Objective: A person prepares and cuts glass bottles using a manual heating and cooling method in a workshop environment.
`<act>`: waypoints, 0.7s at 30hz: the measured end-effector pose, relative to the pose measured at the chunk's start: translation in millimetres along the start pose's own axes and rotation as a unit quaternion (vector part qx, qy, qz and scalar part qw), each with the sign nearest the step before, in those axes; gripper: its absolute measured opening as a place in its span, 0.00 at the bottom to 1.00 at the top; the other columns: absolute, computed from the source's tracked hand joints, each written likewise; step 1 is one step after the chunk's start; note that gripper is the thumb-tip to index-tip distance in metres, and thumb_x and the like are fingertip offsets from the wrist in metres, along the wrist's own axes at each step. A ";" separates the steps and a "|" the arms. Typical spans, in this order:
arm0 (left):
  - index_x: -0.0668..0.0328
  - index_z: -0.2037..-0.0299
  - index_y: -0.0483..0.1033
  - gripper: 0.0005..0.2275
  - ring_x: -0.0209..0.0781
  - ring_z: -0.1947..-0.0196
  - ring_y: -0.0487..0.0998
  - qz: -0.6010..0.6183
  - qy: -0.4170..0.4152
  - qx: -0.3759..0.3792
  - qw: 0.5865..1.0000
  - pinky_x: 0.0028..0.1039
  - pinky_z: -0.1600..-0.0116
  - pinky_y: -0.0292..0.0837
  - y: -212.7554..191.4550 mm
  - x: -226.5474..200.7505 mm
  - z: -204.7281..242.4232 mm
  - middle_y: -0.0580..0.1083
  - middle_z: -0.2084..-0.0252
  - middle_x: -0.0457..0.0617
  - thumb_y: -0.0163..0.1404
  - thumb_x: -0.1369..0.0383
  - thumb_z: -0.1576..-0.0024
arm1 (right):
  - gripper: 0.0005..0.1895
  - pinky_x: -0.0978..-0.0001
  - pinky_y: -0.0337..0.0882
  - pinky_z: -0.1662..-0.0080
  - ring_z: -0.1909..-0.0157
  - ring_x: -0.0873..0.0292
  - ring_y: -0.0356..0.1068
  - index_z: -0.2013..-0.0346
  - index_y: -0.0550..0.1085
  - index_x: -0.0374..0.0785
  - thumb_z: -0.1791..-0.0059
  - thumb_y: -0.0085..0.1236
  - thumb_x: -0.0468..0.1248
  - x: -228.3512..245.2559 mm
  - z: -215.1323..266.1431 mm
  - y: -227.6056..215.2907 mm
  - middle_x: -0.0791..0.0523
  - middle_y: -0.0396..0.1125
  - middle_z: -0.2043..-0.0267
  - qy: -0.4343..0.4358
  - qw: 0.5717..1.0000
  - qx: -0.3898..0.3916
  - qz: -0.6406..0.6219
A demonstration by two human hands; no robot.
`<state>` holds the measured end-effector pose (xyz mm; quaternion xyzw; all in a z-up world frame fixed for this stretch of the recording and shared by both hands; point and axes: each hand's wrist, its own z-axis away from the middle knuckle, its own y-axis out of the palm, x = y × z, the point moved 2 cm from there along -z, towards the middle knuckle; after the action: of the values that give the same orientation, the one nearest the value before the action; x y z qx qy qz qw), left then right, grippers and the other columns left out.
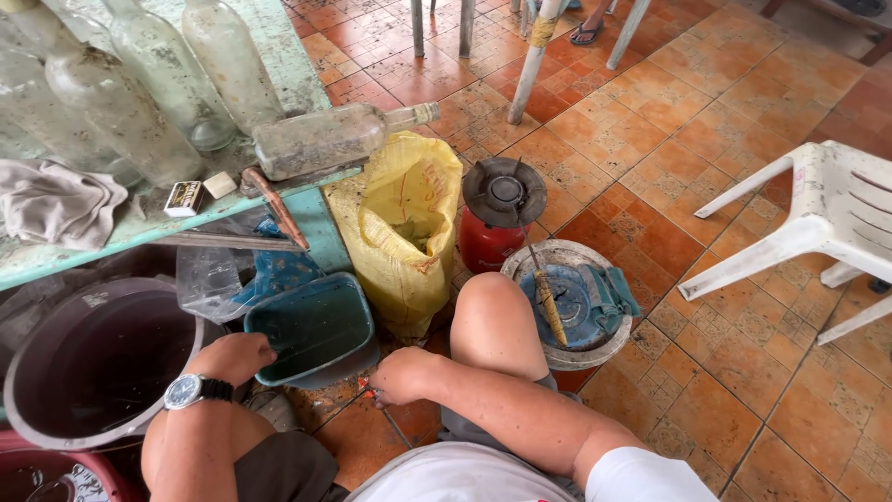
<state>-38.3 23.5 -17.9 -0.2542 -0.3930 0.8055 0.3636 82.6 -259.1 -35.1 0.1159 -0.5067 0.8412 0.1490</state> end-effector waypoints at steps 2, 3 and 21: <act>0.49 0.52 0.83 0.17 0.54 0.56 0.83 -0.006 0.004 -0.010 1.000 0.42 0.52 0.79 -1.7 -3.9 4.5 0.83 0.58 0.52 0.45 0.53 0.38 | 0.24 0.43 0.78 0.53 0.51 0.39 0.76 0.50 0.79 0.34 0.47 0.50 0.51 -4.1 -4.4 5.8 0.43 0.75 0.57 0.001 1.000 -0.003 0.002; 0.49 0.52 0.83 0.16 0.55 0.57 0.83 -0.012 0.012 -0.020 1.000 0.42 0.52 0.80 -2.9 -6.5 6.4 0.83 0.58 0.52 0.45 0.54 0.38 | 0.25 0.44 0.78 0.53 0.51 0.40 0.76 0.51 0.79 0.35 0.47 0.50 0.52 -6.5 -6.3 8.6 0.43 0.75 0.57 0.007 1.000 -0.006 0.003; 0.51 0.55 0.83 0.16 0.50 0.69 0.82 -0.031 0.018 -0.122 0.992 0.36 0.63 0.80 -25.7 -28.7 17.7 0.81 0.68 0.50 0.40 0.58 0.35 | 0.24 0.44 0.78 0.53 0.52 0.39 0.76 0.54 0.80 0.36 0.48 0.52 0.54 -9.4 -2.4 3.6 0.43 0.75 0.58 -0.009 1.000 -0.004 -0.009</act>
<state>-23.3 3.9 16.6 -0.2987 -0.4896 0.7349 0.3620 89.9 -259.8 -42.3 0.1277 -0.5107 0.8364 0.1526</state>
